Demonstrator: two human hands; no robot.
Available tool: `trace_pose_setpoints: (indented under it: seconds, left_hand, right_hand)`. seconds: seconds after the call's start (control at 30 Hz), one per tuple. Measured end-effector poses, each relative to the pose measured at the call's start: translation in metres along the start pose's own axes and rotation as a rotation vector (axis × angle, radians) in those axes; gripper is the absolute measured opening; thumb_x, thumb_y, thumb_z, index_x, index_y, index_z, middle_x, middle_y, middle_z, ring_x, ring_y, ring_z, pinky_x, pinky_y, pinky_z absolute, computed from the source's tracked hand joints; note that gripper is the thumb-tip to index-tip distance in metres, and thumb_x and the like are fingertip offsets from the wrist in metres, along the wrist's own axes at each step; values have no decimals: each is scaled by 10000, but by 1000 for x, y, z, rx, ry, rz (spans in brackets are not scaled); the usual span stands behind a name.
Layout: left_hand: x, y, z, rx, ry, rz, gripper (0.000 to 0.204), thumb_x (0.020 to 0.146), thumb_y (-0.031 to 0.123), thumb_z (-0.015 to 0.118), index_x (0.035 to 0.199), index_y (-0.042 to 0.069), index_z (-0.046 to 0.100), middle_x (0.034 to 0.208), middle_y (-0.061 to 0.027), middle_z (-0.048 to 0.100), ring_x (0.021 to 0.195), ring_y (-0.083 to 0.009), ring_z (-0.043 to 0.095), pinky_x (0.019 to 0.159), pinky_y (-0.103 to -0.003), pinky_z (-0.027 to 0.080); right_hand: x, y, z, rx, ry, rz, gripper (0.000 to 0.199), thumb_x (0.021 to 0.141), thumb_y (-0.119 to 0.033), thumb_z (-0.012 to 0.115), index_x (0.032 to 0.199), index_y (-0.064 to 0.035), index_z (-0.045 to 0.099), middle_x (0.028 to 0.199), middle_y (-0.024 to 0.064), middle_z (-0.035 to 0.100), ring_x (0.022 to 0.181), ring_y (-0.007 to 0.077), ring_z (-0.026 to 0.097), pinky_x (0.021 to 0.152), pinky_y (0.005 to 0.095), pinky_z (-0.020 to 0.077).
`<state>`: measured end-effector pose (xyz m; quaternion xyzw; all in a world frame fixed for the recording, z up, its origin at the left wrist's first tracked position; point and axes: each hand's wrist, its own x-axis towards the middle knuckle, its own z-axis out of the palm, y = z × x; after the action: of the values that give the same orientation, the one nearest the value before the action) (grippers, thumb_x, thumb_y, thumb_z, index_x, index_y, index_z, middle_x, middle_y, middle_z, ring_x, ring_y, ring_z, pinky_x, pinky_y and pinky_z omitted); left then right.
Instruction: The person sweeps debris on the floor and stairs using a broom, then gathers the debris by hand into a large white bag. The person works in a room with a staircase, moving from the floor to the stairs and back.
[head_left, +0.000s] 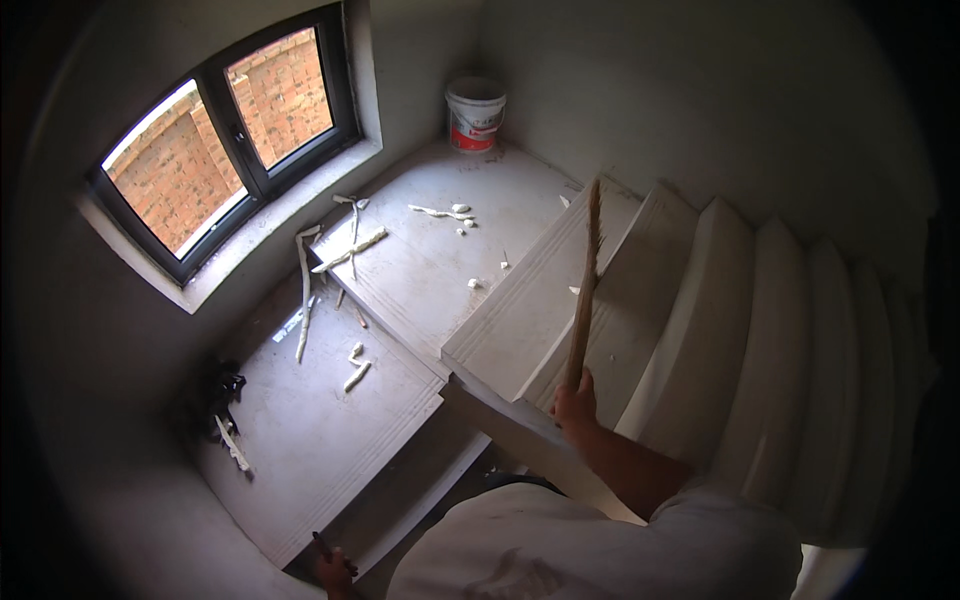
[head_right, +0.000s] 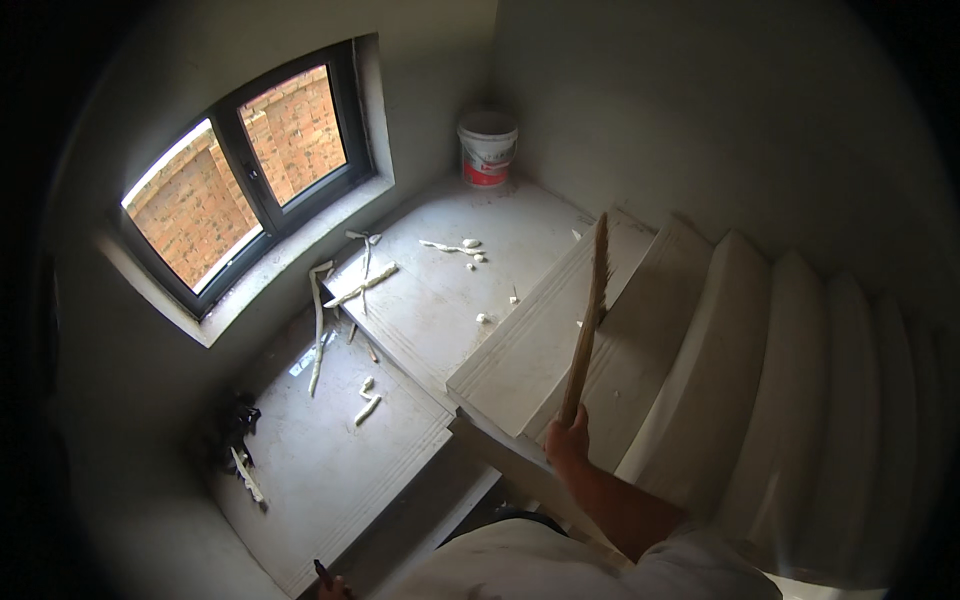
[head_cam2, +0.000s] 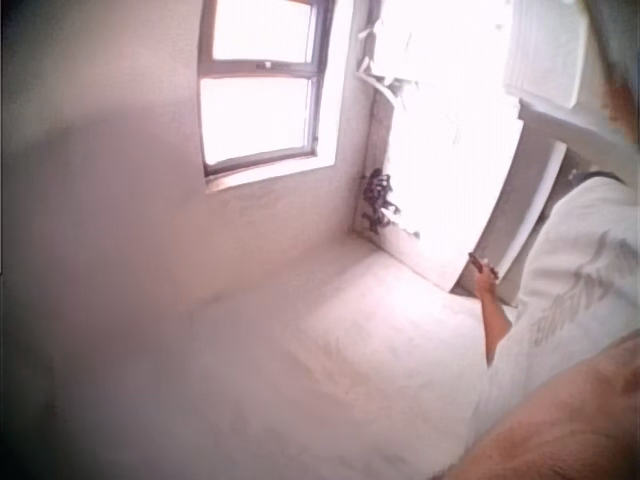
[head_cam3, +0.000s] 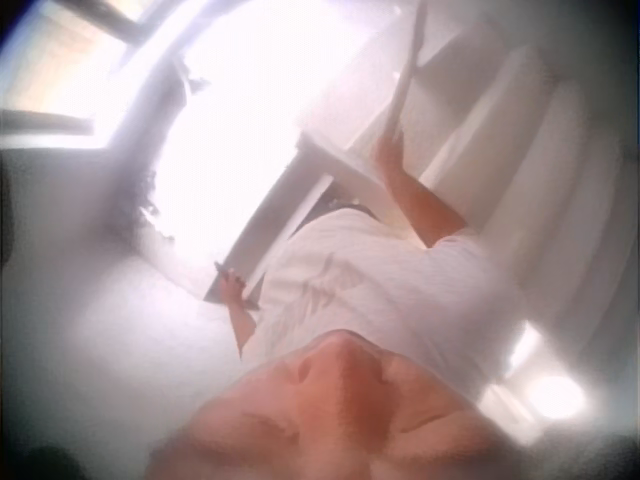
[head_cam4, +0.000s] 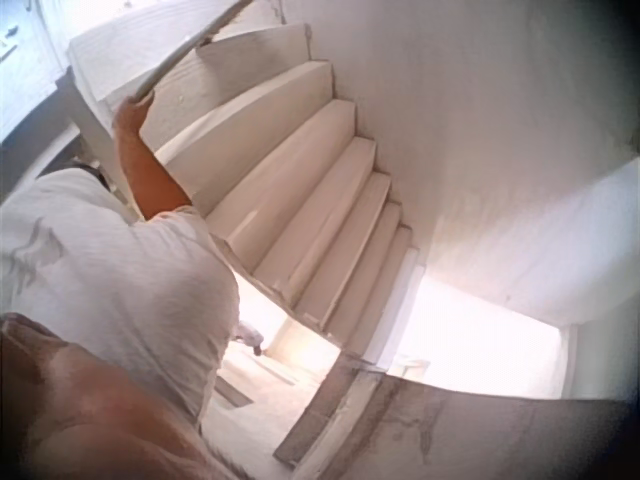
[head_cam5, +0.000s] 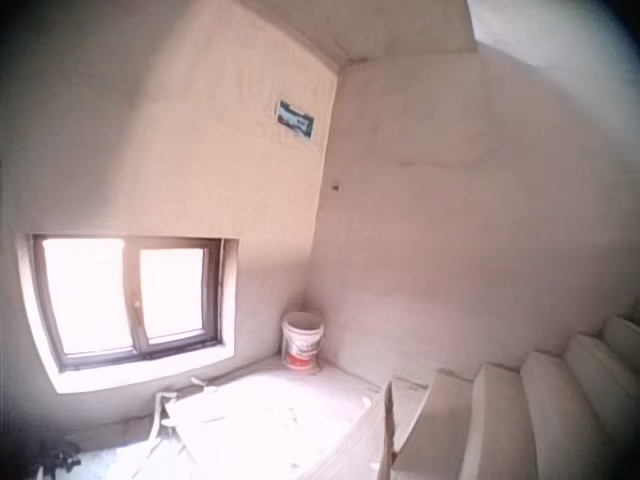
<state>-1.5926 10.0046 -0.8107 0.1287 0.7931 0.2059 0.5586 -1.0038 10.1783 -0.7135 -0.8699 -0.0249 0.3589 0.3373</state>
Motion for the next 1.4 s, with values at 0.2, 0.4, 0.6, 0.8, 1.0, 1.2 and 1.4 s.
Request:
trace_pose_setpoints:
  seconds: [0.2, 0.4, 0.6, 0.8, 1.0, 1.2, 1.4]
  left_hand:
    - [-26, -12, -48, 670, 50, 189, 530, 955, 327, 535, 1390, 38, 442, 1007, -178, 663, 847, -331, 621, 747, -469, 514]
    - [-15, -76, -109, 666, -45, -42, 508, 936, 386, 516, 1294, 26, 495, 964, -170, 664, 820, -317, 621, 718, -455, 505]
    - [12, -93, -114, 734, -95, -187, 517, 917, 445, 496, 1199, 15, 548, 921, -161, 664, 794, -303, 622, 689, -441, 495]
    - [61, -65, -80, 901, -141, -336, 555, 898, 504, 477, 1103, 3, 601, 877, -152, 665, 767, -289, 623, 659, -427, 485]
    - [114, -3, -73, 1171, -353, -39, 596, 906, 221, 538, 1438, 23, 353, 998, -206, 666, 862, -379, 637, 729, -488, 526]
    - [17, 95, -39, 1067, -282, -296, 1037, 774, 93, 646, 1532, 69, -60, 783, -166, 675, 668, -322, 650, 594, -431, 522]
    - [-15, 152, -40, 953, -261, -478, 1065, 823, 103, 622, 1527, 177, -174, 806, -182, 670, 638, -319, 630, 574, -423, 514]
  right_hand:
    - [-78, 22, 18, 339, -303, 63, 496, 861, -125, 524, 1344, -134, 415, 823, 100, 532, 579, 183, 542, 506, 369, 475]
    - [-100, 13, 2, 245, -252, -171, 637, 858, -117, 512, 1469, -124, 334, 830, 108, 544, 591, 173, 550, 520, 339, 495]
    - [-44, -22, 15, 100, -191, -183, 585, 856, -54, 547, 1424, -70, 411, 778, 87, 554, 593, 157, 561, 493, 322, 495]
    - [88, -91, 83, -115, -159, -239, 595, 862, -68, 497, 1446, -50, 387, 825, 122, 606, 514, 194, 597, 431, 322, 467]
    - [339, -142, 135, -493, 68, -404, 578, 853, -181, 524, 1409, -41, 445, 1170, 221, 640, 959, 331, 662, 822, 406, 537]
    - [506, -232, 151, -693, 149, -290, 527, 879, -162, 517, 1399, -88, 465, 1006, 176, 680, 700, 275, 688, 614, 402, 551]
    - [565, -287, 120, -600, -84, 78, 297, 917, -116, 523, 1175, 18, 583, 909, 189, 667, 652, 324, 693, 533, 433, 538]
